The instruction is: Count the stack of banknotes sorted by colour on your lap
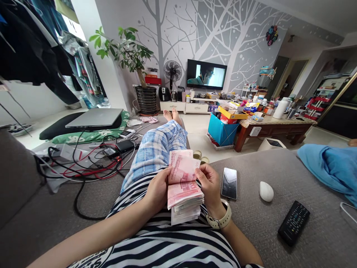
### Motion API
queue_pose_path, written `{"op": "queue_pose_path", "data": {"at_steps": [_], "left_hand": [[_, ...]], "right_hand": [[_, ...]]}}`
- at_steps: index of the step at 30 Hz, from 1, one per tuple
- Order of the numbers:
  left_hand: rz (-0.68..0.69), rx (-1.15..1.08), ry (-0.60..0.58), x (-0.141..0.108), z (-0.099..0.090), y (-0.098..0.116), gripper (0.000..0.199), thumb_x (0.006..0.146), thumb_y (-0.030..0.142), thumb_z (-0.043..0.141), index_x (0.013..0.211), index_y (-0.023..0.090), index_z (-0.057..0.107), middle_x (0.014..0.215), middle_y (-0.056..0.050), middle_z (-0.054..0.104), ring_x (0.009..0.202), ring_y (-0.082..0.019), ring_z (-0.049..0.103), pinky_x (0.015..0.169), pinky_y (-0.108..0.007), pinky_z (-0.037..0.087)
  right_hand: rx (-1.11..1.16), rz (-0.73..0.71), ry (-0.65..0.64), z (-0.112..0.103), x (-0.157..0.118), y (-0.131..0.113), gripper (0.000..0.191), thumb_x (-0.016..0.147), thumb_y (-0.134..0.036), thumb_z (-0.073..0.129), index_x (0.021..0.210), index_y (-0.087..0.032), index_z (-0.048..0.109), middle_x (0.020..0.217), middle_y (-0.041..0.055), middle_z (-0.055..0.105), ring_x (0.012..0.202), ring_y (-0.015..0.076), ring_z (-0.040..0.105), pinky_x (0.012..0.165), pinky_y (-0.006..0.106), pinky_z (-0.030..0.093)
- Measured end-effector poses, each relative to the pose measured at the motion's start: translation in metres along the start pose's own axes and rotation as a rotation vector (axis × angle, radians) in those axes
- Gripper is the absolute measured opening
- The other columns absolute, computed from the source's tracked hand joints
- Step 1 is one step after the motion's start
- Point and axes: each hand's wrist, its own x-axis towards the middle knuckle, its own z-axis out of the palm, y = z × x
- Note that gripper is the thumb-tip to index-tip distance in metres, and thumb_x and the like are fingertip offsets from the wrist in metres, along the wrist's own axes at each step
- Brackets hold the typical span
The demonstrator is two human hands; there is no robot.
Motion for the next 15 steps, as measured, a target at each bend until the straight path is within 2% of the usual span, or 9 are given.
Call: {"op": "queue_pose_path", "data": {"at_steps": [6, 11, 15], "left_hand": [[0.001, 0.019, -0.028, -0.0016, 0.0007, 0.0019, 0.026, 0.070, 0.040, 0.066, 0.077, 0.015, 0.074, 0.084, -0.007, 0.076, 0.088, -0.028, 0.066, 0.081, -0.035, 0.050], [0.040, 0.069, -0.017, -0.0026, 0.0010, 0.0035, 0.028, 0.070, 0.038, 0.063, 0.079, 0.015, 0.076, 0.088, -0.008, 0.077, 0.092, -0.029, 0.066, 0.082, -0.035, 0.051], [0.060, 0.091, -0.026, -0.0043, 0.0031, 0.0049, 0.025, 0.071, 0.036, 0.060, 0.073, 0.016, 0.075, 0.086, -0.008, 0.077, 0.088, -0.029, 0.066, 0.080, -0.035, 0.051]], "right_hand": [[0.024, -0.014, -0.027, -0.0002, -0.0012, -0.0003, 0.029, 0.085, -0.039, 0.069, 0.066, -0.020, 0.057, 0.061, -0.0033, 0.050, 0.057, 0.0127, 0.041, 0.055, 0.026, 0.034], [0.019, -0.018, -0.026, -0.0001, -0.0014, 0.0004, 0.026, 0.085, -0.037, 0.069, 0.068, -0.020, 0.060, 0.061, -0.0033, 0.052, 0.057, 0.0123, 0.042, 0.055, 0.026, 0.035], [-0.002, -0.031, -0.009, 0.0007, -0.0016, -0.0015, 0.025, 0.084, -0.038, 0.070, 0.068, -0.020, 0.062, 0.060, -0.0030, 0.053, 0.056, 0.0123, 0.043, 0.054, 0.025, 0.035]]}}
